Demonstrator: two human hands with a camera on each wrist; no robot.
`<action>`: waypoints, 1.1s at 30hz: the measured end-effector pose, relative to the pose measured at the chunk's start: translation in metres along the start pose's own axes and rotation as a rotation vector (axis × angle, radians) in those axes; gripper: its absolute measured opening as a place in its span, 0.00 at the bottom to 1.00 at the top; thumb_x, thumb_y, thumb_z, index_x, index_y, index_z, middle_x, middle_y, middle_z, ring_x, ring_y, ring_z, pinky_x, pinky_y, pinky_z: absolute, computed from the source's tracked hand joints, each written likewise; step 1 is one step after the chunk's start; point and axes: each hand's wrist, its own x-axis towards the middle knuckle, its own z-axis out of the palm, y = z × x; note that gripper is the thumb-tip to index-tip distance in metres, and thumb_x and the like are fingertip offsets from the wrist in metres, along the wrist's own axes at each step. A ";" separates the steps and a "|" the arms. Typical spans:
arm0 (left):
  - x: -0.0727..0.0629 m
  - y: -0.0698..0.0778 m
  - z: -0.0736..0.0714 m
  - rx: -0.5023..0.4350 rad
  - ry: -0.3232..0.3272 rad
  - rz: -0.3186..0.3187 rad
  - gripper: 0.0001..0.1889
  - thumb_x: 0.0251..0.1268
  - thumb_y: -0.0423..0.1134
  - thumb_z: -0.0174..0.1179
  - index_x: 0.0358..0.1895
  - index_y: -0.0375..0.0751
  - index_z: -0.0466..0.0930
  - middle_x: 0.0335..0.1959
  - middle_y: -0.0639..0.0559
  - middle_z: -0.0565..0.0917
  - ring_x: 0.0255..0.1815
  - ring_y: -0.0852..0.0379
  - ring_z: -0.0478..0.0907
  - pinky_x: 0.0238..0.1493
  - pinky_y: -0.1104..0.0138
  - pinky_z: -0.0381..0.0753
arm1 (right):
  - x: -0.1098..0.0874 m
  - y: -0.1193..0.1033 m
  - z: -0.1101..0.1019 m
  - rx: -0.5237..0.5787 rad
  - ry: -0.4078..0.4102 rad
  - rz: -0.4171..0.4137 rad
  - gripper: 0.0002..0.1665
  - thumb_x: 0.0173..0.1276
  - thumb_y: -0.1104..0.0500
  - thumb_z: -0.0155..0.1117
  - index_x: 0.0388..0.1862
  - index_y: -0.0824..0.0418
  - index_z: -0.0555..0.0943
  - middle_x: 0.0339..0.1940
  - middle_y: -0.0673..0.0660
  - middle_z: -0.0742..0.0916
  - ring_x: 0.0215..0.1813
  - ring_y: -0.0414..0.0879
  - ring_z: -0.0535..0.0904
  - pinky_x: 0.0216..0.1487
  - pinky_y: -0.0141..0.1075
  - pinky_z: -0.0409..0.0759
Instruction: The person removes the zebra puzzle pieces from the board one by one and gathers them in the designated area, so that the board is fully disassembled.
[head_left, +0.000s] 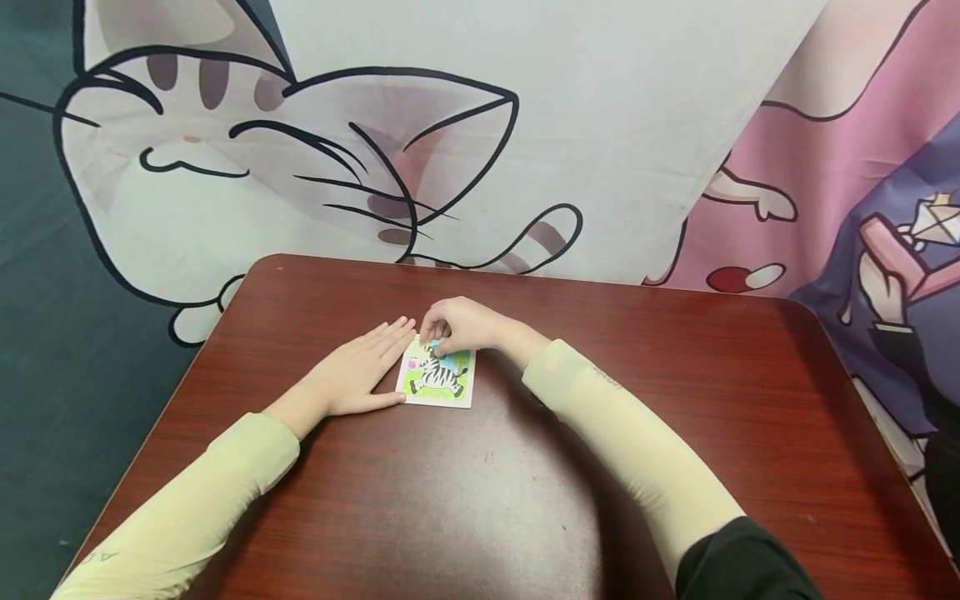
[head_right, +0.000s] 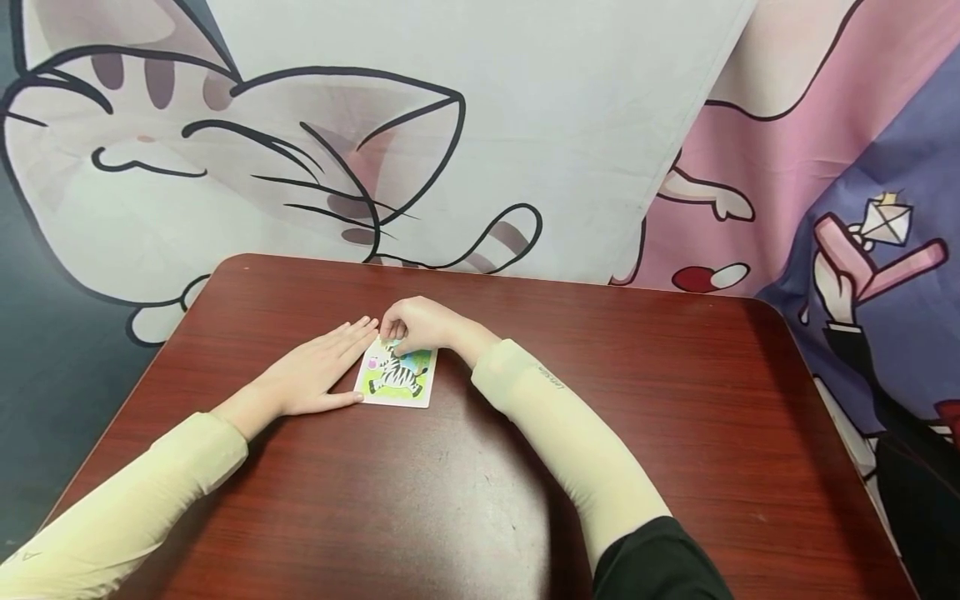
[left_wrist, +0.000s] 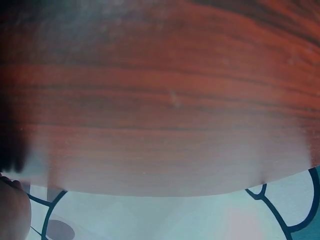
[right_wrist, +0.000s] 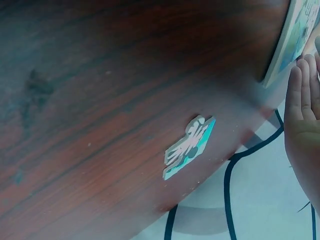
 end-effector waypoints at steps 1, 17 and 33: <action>0.000 0.000 0.000 0.001 -0.001 0.000 0.52 0.74 0.66 0.57 0.85 0.31 0.52 0.88 0.37 0.54 0.90 0.43 0.51 0.89 0.51 0.55 | 0.000 0.000 0.000 -0.014 -0.010 0.001 0.13 0.67 0.65 0.76 0.50 0.62 0.88 0.47 0.56 0.88 0.48 0.45 0.84 0.54 0.29 0.84; 0.001 0.000 0.002 0.019 -0.005 -0.003 0.51 0.74 0.66 0.56 0.85 0.31 0.52 0.88 0.38 0.53 0.90 0.43 0.50 0.89 0.52 0.55 | 0.006 -0.003 0.002 -0.147 -0.060 -0.006 0.13 0.65 0.66 0.77 0.48 0.59 0.88 0.47 0.54 0.87 0.49 0.44 0.82 0.54 0.31 0.82; 0.000 0.000 0.003 0.023 -0.008 -0.005 0.51 0.74 0.66 0.56 0.85 0.31 0.52 0.88 0.38 0.53 0.90 0.43 0.50 0.89 0.52 0.55 | 0.006 -0.002 0.003 -0.100 -0.051 0.031 0.17 0.65 0.65 0.79 0.52 0.61 0.88 0.49 0.56 0.89 0.51 0.45 0.84 0.56 0.32 0.84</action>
